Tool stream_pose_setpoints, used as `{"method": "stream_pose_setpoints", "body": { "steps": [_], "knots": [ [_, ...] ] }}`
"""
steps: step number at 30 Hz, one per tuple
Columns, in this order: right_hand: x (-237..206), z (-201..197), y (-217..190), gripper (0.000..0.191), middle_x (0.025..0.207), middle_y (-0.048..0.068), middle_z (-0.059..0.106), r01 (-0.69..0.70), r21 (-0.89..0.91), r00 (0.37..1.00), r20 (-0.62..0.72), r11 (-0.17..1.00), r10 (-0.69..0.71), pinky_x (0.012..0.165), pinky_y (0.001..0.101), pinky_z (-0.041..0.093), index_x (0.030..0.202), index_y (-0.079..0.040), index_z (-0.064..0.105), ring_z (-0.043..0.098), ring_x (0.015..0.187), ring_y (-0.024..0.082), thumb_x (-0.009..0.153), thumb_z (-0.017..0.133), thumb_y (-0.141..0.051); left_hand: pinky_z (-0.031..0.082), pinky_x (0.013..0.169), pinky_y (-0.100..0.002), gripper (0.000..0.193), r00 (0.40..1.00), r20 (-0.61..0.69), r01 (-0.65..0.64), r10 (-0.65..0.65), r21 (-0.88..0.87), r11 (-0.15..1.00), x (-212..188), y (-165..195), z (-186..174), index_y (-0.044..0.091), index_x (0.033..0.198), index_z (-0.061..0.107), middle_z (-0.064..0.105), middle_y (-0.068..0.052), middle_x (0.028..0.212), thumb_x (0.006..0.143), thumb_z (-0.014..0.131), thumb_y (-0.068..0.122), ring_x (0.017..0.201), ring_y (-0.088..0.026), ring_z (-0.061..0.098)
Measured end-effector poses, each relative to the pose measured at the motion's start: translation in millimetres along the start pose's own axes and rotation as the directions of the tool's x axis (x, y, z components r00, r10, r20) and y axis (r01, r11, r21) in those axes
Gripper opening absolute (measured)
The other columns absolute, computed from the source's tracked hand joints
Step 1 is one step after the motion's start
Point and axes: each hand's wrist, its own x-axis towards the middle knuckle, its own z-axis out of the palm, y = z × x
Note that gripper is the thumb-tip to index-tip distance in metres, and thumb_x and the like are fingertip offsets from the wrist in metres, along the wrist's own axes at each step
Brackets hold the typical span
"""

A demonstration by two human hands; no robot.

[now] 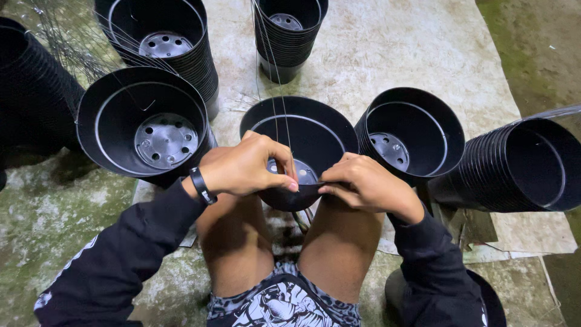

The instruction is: The person sits on the floor and assembles black plastic plant pots by threading metal wire through holes in the pot rims and twisting the wire to secure it. They use pliers to cut and bend the wire, repeating the process for multiple pots.

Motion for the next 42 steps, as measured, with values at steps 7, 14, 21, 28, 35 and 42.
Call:
{"method": "stream_pose_setpoints", "body": {
  "steps": [7, 14, 21, 28, 35, 42],
  "knots": [
    [-1.2, 7.0, -8.3, 0.013, 0.074, 0.01, 0.068, -0.026, -0.071, 0.992, -0.124, 0.997, 0.017, 0.07, 0.0402, 0.049, 0.087, -0.009, 0.073, 0.064, 0.072, 0.031, 0.085, 0.077, -0.021, 0.032, 0.092, -0.04, 0.018, 0.947, -0.317, 0.024, 0.047, 0.217, 0.976, -14.5, 1.7, 24.5, 0.011, 0.077, 0.071, 0.072, -0.001, 0.08, 0.08, 0.081, 0.026, 0.085, -0.018, 0.065],
    [0.9, 12.8, -22.1, 0.01, 0.075, 0.008, 0.069, -0.061, -0.155, 0.977, -0.214, 0.986, 0.027, 0.068, 0.0385, 0.049, 0.087, -0.01, 0.072, 0.064, 0.072, 0.03, 0.084, 0.076, -0.018, 0.024, 0.109, -0.045, 0.015, 0.834, -0.512, -0.057, 0.205, 0.291, 0.955, -15.5, -3.7, 36.4, 0.014, 0.079, 0.07, 0.063, 0.0, 0.102, 0.083, 0.081, 0.024, 0.114, -0.02, 0.056],
    [21.2, 18.8, -12.2, 0.019, 0.08, 0.005, 0.065, -0.024, -0.432, 0.937, -0.325, 0.902, -0.131, 0.083, 0.0403, 0.049, 0.101, -0.005, 0.068, 0.066, 0.078, 0.024, 0.082, 0.068, -0.007, 0.025, 0.1, -0.048, 0.014, 0.72, -0.686, 0.112, 0.101, 0.259, 0.959, 13.5, -29.6, 31.4, 0.013, 0.074, 0.074, 0.055, -0.009, 0.123, 0.077, 0.084, 0.022, 0.12, -0.033, 0.044],
    [51.4, 38.4, 16.3, 0.007, 0.077, 0.003, 0.063, -0.181, -0.61, 0.867, -0.469, 0.771, -0.167, 0.077, 0.0363, 0.046, 0.088, -0.009, 0.062, 0.065, 0.075, 0.021, 0.084, 0.067, -0.005, 0.044, 0.104, -0.043, 0.013, 0.533, -0.833, 0.052, 0.15, 0.21, 0.976, 52.1, -61.2, 30.6, 0.006, 0.078, 0.071, 0.056, -0.012, 0.124, 0.079, 0.083, 0.009, 0.116, -0.029, 0.053],
    [56.5, 48.6, 32.2, 0.006, 0.077, 0.003, 0.063, -0.242, -0.672, 0.879, -0.457, 0.7, -0.135, 0.074, 0.0365, 0.045, 0.084, -0.01, 0.06, 0.064, 0.073, 0.021, 0.081, 0.063, -0.006, 0.06, 0.068, -0.028, 0.049, 0.6, -0.744, 0.046, -0.296, -0.337, 0.94, 64.7, -83.6, 33.3, -0.006, 0.119, 0.054, 0.07, -0.013, 0.103, 0.081, 0.077, 0.014, 0.082, -0.015, 0.073],
    [70.2, 62.8, 37.6, 0.006, 0.073, 0.004, 0.061, -0.216, -0.737, 0.895, -0.412, 0.64, -0.173, 0.08, 0.0416, 0.048, 0.079, -0.011, 0.058, 0.064, 0.07, 0.022, 0.079, 0.063, -0.008, 0.053, 0.056, -0.027, 0.022, 0.662, -0.671, 0.159, -0.334, -0.31, 0.937, 59.2, -113.8, 26.8, -0.008, 0.082, 0.068, 0.073, -0.007, 0.066, 0.084, 0.074, 0.013, 0.06, -0.008, 0.067]
  ]
}}
